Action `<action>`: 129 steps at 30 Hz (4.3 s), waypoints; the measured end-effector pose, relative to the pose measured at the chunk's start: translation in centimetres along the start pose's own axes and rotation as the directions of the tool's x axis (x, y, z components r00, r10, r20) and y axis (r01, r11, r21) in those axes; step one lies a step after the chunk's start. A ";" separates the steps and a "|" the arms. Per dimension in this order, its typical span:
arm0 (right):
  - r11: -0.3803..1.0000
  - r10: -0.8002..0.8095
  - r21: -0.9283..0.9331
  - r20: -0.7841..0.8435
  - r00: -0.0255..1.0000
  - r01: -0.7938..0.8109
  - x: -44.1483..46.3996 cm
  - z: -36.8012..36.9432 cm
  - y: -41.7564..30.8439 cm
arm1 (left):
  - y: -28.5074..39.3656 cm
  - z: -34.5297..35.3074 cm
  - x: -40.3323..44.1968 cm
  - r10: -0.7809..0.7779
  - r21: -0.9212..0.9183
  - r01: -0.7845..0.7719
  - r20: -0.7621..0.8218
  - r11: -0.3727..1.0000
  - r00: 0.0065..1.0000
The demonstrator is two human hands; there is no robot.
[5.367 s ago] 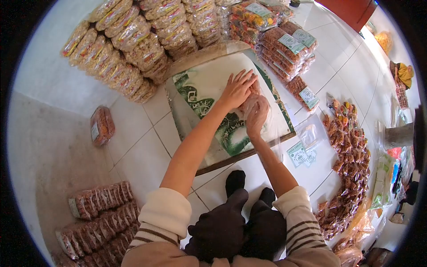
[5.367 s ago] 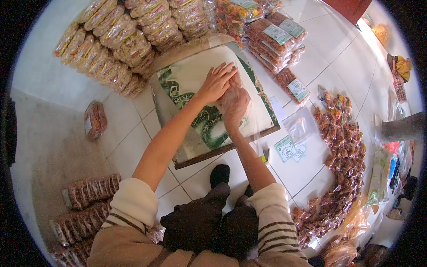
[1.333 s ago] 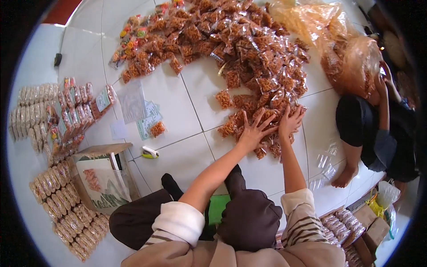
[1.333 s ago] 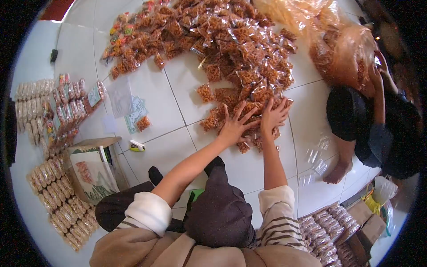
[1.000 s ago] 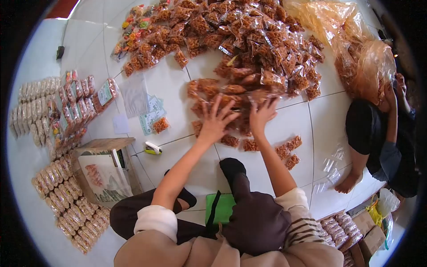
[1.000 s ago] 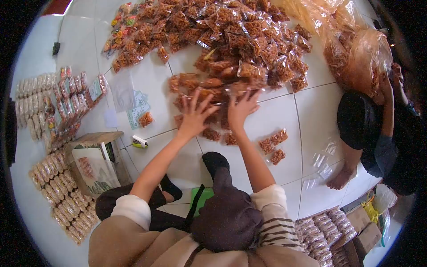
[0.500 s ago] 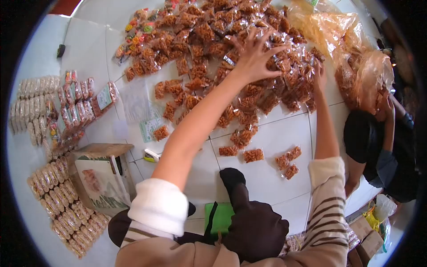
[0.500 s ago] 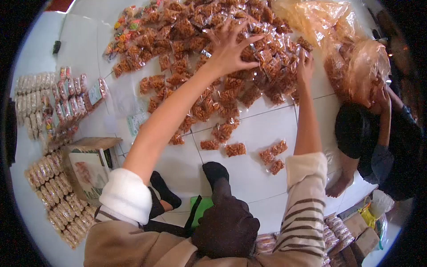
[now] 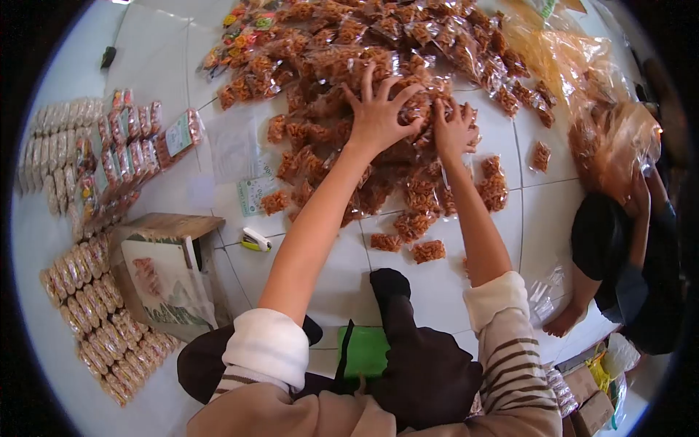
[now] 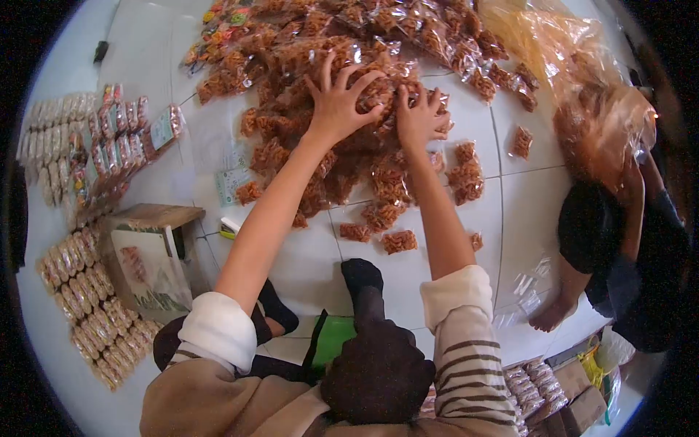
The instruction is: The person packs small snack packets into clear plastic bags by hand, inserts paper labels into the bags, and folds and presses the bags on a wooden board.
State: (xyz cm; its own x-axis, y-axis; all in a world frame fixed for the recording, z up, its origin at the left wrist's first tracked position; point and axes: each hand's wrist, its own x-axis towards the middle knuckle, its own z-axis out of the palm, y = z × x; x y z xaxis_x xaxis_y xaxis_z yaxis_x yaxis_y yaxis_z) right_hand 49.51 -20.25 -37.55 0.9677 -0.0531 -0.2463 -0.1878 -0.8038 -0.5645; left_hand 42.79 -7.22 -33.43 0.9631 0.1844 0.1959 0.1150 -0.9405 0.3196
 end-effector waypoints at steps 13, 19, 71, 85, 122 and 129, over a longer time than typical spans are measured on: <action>0.840 -0.509 0.124 -0.154 0.847 0.528 -9.2 -7.0 6.4 | 2.1 -4.5 -10.1 -0.078 -0.232 0.062 -0.060 0.971 0.995; 0.995 -0.018 -0.096 -0.409 0.912 -0.024 -18.0 -11.1 23.4 | 15.0 3.6 -18.7 0.333 -0.325 -0.248 0.240 0.913 0.912; 0.069 -0.672 0.204 0.733 -0.105 0.976 -24.4 4.0 -9.1 | -9.5 -21.9 -25.2 -0.663 -0.008 0.690 0.271 0.724 0.698; 0.523 -0.831 -0.075 0.176 0.528 0.849 -22.3 9.7 -8.3 | -9.8 -4.0 -19.2 -0.732 -0.581 0.584 -0.030 0.566 0.680; 0.356 -0.890 0.716 0.063 0.452 0.601 -43.2 -13.4 -25.1 | -4.1 -37.5 -28.8 -0.919 -0.855 -0.518 -0.213 0.011 0.333; 0.123 -0.942 0.704 -0.139 0.306 0.699 -47.5 -10.9 -25.2 | -3.0 -40.0 -31.0 -0.858 -0.854 -0.510 -0.337 0.105 0.387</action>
State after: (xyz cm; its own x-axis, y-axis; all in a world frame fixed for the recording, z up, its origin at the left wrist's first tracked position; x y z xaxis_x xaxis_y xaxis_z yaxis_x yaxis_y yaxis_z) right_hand 10.09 -3.94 -2.99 0.4964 0.6584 0.5658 0.5351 0.2811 -0.7966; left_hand 2.83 1.28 -3.36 0.1924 0.9747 0.1136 -0.6865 0.0510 0.7254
